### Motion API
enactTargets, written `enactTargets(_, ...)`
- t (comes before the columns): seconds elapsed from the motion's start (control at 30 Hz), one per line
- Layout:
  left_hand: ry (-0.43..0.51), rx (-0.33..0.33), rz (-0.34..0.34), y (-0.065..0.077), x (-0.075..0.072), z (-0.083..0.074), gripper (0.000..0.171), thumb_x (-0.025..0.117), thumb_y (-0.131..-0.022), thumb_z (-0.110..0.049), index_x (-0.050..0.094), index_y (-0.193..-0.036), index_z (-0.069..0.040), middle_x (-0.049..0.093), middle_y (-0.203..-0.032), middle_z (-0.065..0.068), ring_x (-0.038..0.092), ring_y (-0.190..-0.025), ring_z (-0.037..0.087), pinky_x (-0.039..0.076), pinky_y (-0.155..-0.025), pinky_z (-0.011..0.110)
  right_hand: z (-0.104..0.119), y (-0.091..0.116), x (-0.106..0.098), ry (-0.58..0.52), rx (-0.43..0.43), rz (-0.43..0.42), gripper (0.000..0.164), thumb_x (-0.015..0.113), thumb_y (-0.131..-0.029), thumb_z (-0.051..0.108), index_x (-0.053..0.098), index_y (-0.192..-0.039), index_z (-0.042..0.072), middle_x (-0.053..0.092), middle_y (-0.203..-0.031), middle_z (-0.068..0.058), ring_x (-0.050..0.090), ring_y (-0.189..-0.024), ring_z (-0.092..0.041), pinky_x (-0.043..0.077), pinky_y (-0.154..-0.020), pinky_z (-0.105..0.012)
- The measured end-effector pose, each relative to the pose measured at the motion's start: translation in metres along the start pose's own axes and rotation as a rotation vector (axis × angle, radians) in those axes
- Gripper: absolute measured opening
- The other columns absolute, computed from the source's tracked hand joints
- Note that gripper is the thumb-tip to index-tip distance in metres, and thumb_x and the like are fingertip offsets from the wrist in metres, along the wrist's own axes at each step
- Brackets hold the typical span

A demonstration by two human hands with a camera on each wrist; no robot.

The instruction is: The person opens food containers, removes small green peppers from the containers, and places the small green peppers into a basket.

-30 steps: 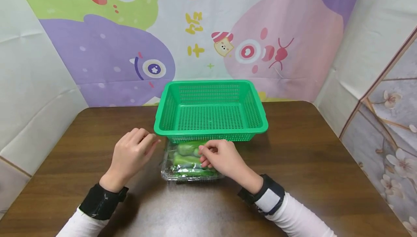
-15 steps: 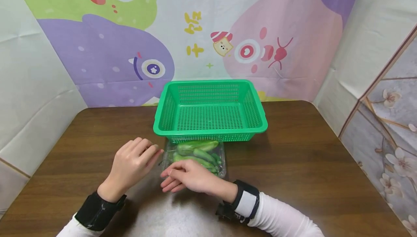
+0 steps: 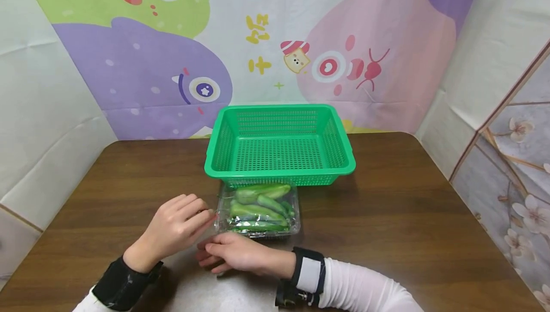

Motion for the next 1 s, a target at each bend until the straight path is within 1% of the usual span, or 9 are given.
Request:
enactTargets(0.13, 0.167, -0.024, 0.101, 0.001, 0.006, -0.001, 0.009, 0.070, -0.082, -0.014, 0.067, -0.074, -0.015, 0.054, -0.074, -0.004, 0.047, -0.064, 0.011, 0.039, -0.054, 0.021, -0.010, -0.002, -0.001, -0.039, 0.028, -0.042, 0.038, 0.036, -0.103, 0.016, 0.045, -0.132, -0.007, 0.057, -0.125, -0.026, 0.056, -0.117, -0.038, 0.053, -0.091, -0.047)
enactTargets(0.2, 0.228, -0.044, 0.166, 0.002, 0.010, -0.001, 0.008, 0.074, -0.078, -0.014, 0.068, -0.075, -0.017, 0.055, -0.077, -0.006, 0.047, -0.067, 0.010, 0.041, -0.057, 0.021, -0.014, -0.002, -0.002, -0.044, 0.038, -0.059, 0.037, 0.037, -0.102, 0.017, 0.047, -0.131, -0.005, 0.059, -0.123, -0.022, 0.058, -0.115, -0.036, 0.055, -0.088, -0.045)
enactTargets(0.3, 0.277, -0.063, 0.252, 0.005, 0.016, -0.001, 0.011, 0.077, -0.076, -0.015, 0.067, -0.075, -0.020, 0.054, -0.078, -0.008, 0.045, -0.069, 0.008, 0.041, -0.061, 0.020, -0.020, -0.002, -0.003, -0.069, 0.037, -0.070, 0.036, 0.038, -0.102, 0.018, 0.048, -0.129, -0.003, 0.060, -0.122, -0.020, 0.059, -0.113, -0.033, 0.056, -0.085, -0.043)
enactTargets(0.37, 0.293, -0.063, 0.286, 0.007, 0.019, -0.002, 0.012, 0.077, -0.076, -0.016, 0.066, -0.075, -0.021, 0.054, -0.078, -0.010, 0.045, -0.069, 0.007, 0.041, -0.062, 0.019, -0.022, -0.002, -0.004, -0.098, 0.042, -0.070, 0.036, 0.038, -0.102, 0.020, 0.048, -0.129, -0.002, 0.059, -0.123, -0.020, 0.060, -0.112, -0.031, 0.056, -0.084, -0.041)
enactTargets(0.5, 0.297, -0.064, 0.315, 0.010, 0.023, -0.002, 0.012, 0.078, -0.075, -0.019, 0.066, -0.074, -0.022, 0.055, -0.079, -0.011, 0.046, -0.071, 0.005, 0.043, -0.064, 0.019, -0.027, -0.003, -0.007, -0.169, 0.062, -0.079, 0.038, 0.036, -0.103, 0.022, 0.047, -0.131, -0.001, 0.059, -0.125, -0.021, 0.060, -0.111, -0.030, 0.056, -0.083, -0.039)
enactTargets(0.6, 0.294, -0.078, 0.330, 0.012, 0.024, 0.000, 0.013, 0.079, -0.074, -0.020, 0.066, -0.075, -0.022, 0.055, -0.080, -0.011, 0.047, -0.072, 0.005, 0.045, -0.065, 0.019, -0.032, -0.004, -0.008, -0.216, 0.073, -0.106, 0.037, 0.033, -0.103, 0.021, 0.047, -0.132, 0.001, 0.060, -0.124, -0.019, 0.062, -0.108, -0.027, 0.056, -0.081, -0.035)
enactTargets(0.73, 0.287, -0.097, 0.346, 0.013, 0.025, 0.001, 0.014, 0.080, -0.073, -0.020, 0.066, -0.075, -0.021, 0.055, -0.080, -0.011, 0.047, -0.073, 0.005, 0.045, -0.065, 0.021, -0.037, -0.003, -0.010, -0.295, 0.082, -0.184, 0.037, 0.033, -0.103, 0.020, 0.047, -0.131, 0.002, 0.062, -0.123, -0.015, 0.063, -0.100, -0.019, 0.054, -0.079, -0.031)
enactTargets(0.83, 0.277, -0.110, 0.353, 0.013, 0.025, 0.002, 0.014, 0.080, -0.072, -0.019, 0.066, -0.075, -0.021, 0.055, -0.081, -0.011, 0.047, -0.074, 0.005, 0.042, -0.063, 0.022, -0.038, -0.001, -0.014, -0.388, 0.096, -0.268, 0.038, 0.038, -0.100, 0.019, 0.048, -0.131, 0.000, 0.063, -0.120, -0.013, 0.062, -0.097, -0.016, 0.052, -0.078, -0.027)
enactTargets(1.0, 0.266, -0.122, 0.354, 0.013, 0.024, 0.003, 0.016, 0.080, -0.070, -0.017, 0.065, -0.075, -0.022, 0.054, -0.081, -0.011, 0.045, -0.075, 0.006, 0.036, -0.061, 0.021, -0.039, 0.003, -0.018, -0.525, 0.130, -0.370, 0.037, 0.046, -0.097, 0.018, 0.052, -0.128, -0.001, 0.065, -0.107, -0.002, 0.058, -0.090, -0.013, 0.047, -0.072, -0.021)
Point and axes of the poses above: each hand's wrist, its own y-axis away from the middle knuckle, its own x-axis out of the palm, z = x × y, the point moved 6 cm from there along -y, towards the middle knuckle
